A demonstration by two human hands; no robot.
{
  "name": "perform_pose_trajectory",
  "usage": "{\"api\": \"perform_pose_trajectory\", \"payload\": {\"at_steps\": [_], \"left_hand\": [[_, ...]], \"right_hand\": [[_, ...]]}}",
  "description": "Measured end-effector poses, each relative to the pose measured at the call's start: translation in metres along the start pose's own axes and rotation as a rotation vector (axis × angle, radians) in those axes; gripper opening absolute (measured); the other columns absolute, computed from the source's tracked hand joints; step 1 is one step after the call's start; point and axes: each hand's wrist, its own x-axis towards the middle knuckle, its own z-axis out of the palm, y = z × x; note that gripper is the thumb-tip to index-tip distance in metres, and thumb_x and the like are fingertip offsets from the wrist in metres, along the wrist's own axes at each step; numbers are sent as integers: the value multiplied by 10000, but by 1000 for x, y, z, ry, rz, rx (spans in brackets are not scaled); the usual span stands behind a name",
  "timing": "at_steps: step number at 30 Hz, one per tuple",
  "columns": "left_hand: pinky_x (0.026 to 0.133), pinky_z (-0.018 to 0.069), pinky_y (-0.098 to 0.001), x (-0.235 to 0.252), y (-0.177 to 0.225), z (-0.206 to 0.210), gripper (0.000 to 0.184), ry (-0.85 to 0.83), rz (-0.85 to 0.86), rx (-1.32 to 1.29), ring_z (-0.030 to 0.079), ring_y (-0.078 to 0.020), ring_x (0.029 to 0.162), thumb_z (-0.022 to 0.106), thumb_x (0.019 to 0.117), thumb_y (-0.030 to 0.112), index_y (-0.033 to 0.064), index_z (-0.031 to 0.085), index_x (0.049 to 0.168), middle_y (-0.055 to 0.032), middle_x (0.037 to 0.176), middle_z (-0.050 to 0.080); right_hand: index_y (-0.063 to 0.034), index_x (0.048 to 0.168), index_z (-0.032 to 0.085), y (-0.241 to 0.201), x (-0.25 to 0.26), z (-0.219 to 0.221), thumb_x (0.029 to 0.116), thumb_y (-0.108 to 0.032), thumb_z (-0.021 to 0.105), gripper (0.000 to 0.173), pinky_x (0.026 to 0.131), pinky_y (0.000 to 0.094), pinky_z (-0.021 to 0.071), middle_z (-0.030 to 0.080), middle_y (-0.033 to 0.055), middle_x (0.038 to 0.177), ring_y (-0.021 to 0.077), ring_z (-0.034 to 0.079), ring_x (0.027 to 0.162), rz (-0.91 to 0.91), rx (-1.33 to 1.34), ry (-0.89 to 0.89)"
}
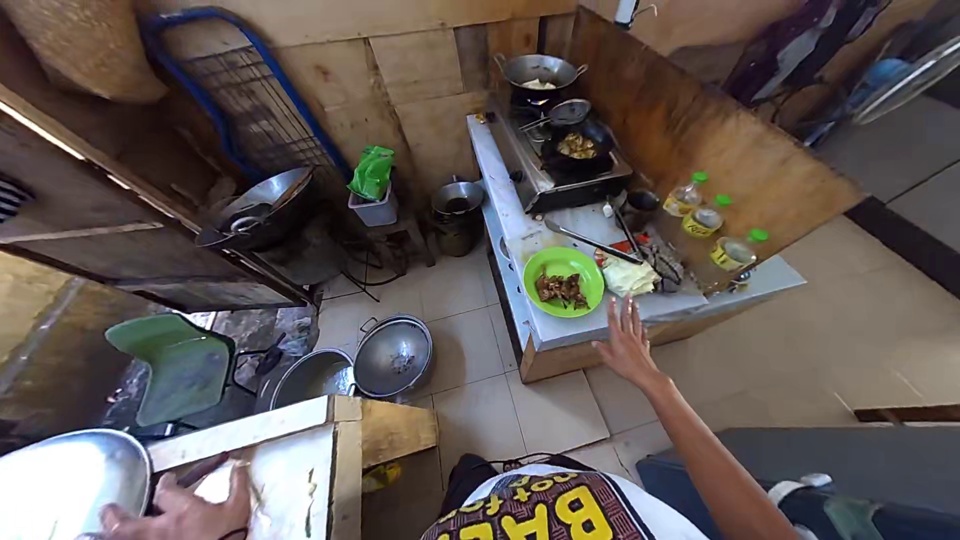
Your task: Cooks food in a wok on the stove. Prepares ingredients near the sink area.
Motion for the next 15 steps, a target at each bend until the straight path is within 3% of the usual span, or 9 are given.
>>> {"api": "perform_pose_trajectory", "payload": {"at_steps": [5,9,12,13,15], "left_hand": [[1155,21,-773,51,59,28,863,-53,80,-17,8,-556,1532,654,903,547,-2,418,1524,-359,1653,61],[1162,1,-767,100,99,55,865,-78,130,-67,-31,-552,1532,654,907,543,-16,413,1522,-353,1658,29],[1169,64,-753,146,123,82,828,-87,148,-52,10,-545,1535,681,901,517,5,449,1509,-354,1655,56],[1167,75,-752,161,131,90,827,-101,150,-29,17,-546,1535,672,903,529,11,452,1509,-358,1652,61],[1171,53,-750,188,146,101,811,-141,147,-23,8,-540,1538,664,910,528,17,462,1506,-357,1654,58]], "right_hand": [[0,1643,131,22,26,-17,916,-303,731,990,1123,784,231,-66,342,1677,575,24,1540,97,19,109],[44,1626,148,27,83,-29,930,-320,714,968,1151,751,245,-55,366,1667,590,79,1529,132,75,183],[16,1629,178,32,141,-32,978,-284,674,872,1155,741,249,60,355,1670,573,167,1519,215,52,173],[-1,1625,212,36,161,-32,974,-246,679,838,1146,752,251,126,341,1667,557,182,1521,255,13,138],[-34,1626,244,44,201,-31,927,-180,714,855,1120,788,244,148,345,1660,567,170,1519,350,-78,14]]}}
